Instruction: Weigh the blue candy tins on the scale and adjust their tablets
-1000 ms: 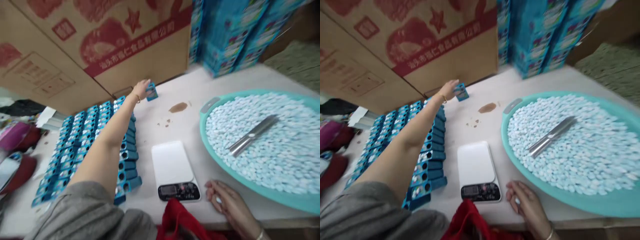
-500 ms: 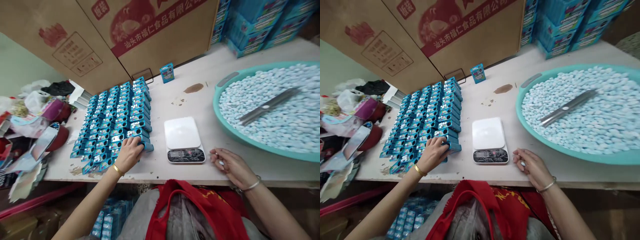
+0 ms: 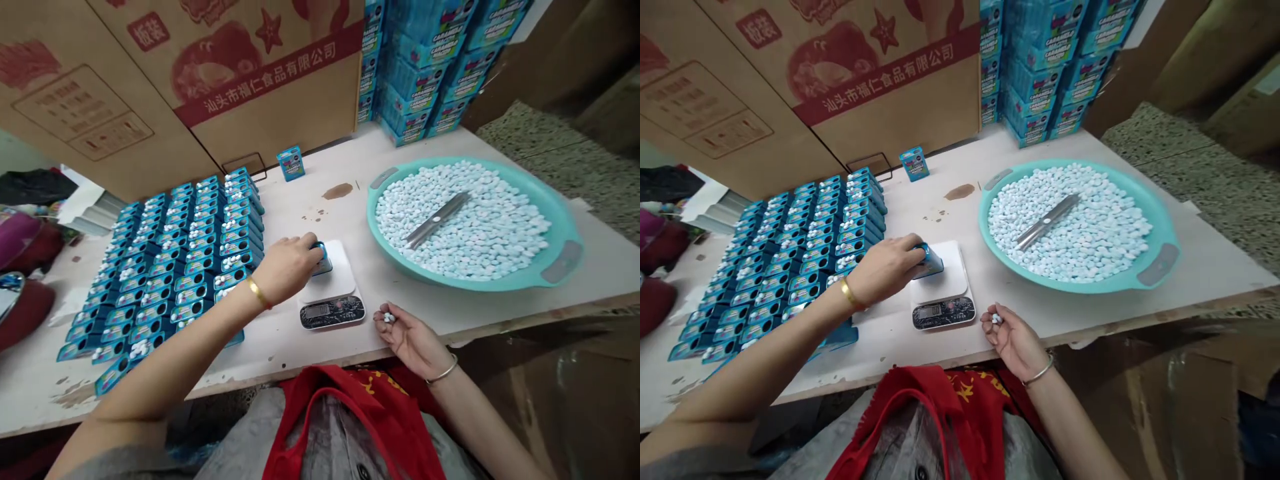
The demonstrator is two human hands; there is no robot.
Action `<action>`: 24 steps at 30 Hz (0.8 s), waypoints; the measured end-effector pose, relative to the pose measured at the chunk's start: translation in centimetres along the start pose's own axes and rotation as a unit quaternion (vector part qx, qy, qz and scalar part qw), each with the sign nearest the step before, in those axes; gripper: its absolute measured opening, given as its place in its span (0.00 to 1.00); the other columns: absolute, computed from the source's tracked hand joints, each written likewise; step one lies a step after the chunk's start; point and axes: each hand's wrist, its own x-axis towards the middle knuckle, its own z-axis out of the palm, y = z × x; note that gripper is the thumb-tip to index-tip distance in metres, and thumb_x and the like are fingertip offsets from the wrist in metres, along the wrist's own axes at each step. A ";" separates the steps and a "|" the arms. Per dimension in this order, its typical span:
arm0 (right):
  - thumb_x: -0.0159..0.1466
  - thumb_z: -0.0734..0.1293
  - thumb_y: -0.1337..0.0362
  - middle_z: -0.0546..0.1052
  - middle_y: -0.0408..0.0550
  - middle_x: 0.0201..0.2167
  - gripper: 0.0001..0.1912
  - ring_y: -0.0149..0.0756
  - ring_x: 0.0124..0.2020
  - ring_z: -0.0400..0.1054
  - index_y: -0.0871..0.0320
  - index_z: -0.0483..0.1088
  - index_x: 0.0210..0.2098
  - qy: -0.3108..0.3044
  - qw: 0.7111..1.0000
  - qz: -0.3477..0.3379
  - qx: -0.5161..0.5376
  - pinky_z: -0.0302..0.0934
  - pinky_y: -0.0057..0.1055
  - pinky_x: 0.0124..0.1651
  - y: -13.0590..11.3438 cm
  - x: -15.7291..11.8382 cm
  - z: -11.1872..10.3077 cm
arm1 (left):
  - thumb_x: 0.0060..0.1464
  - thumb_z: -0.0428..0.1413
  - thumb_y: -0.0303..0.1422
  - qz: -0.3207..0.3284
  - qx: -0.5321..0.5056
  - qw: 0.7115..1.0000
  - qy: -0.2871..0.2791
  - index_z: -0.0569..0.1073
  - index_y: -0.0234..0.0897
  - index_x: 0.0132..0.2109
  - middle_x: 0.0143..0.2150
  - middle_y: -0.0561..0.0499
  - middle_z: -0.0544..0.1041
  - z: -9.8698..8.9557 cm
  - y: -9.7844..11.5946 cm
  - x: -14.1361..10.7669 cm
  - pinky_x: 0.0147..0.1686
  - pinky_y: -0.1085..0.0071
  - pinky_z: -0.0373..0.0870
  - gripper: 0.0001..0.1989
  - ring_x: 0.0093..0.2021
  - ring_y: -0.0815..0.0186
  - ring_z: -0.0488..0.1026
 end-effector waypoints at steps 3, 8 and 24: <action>0.53 0.72 0.60 0.73 0.44 0.26 0.08 0.28 0.26 0.65 0.56 0.71 0.29 0.015 1.000 -0.011 -0.002 0.61 0.25 0.25 0.0 -0.5 -0.1 | 0.58 0.50 0.34 0.022 -0.014 0.998 -0.049 0.72 0.36 0.38 0.42 0.44 0.72 1.3 0.3 2.6 0.30 0.67 0.64 0.08 0.32 0.63 0.71; 0.51 0.74 0.60 0.73 0.45 0.28 0.09 0.27 0.27 0.65 0.58 0.74 0.29 0.022 1.000 -0.016 -0.001 0.61 0.23 0.26 -0.2 -0.8 0.1 | 0.58 0.51 0.35 0.027 -0.061 0.996 -0.051 0.72 0.35 0.41 0.45 0.43 0.72 1.8 0.0 2.9 0.35 0.64 0.67 0.09 0.37 0.61 0.72; 0.55 0.72 0.57 0.73 0.47 0.32 0.13 0.27 0.30 0.66 0.59 0.76 0.35 0.012 0.997 -0.005 -0.080 0.62 0.21 0.30 -1.5 -1.5 1.7 | 0.58 0.53 0.35 -0.253 -0.405 0.851 0.217 0.67 0.37 0.50 0.40 0.49 0.74 6.0 -0.9 -7.0 0.40 0.70 0.73 0.14 0.38 0.69 0.73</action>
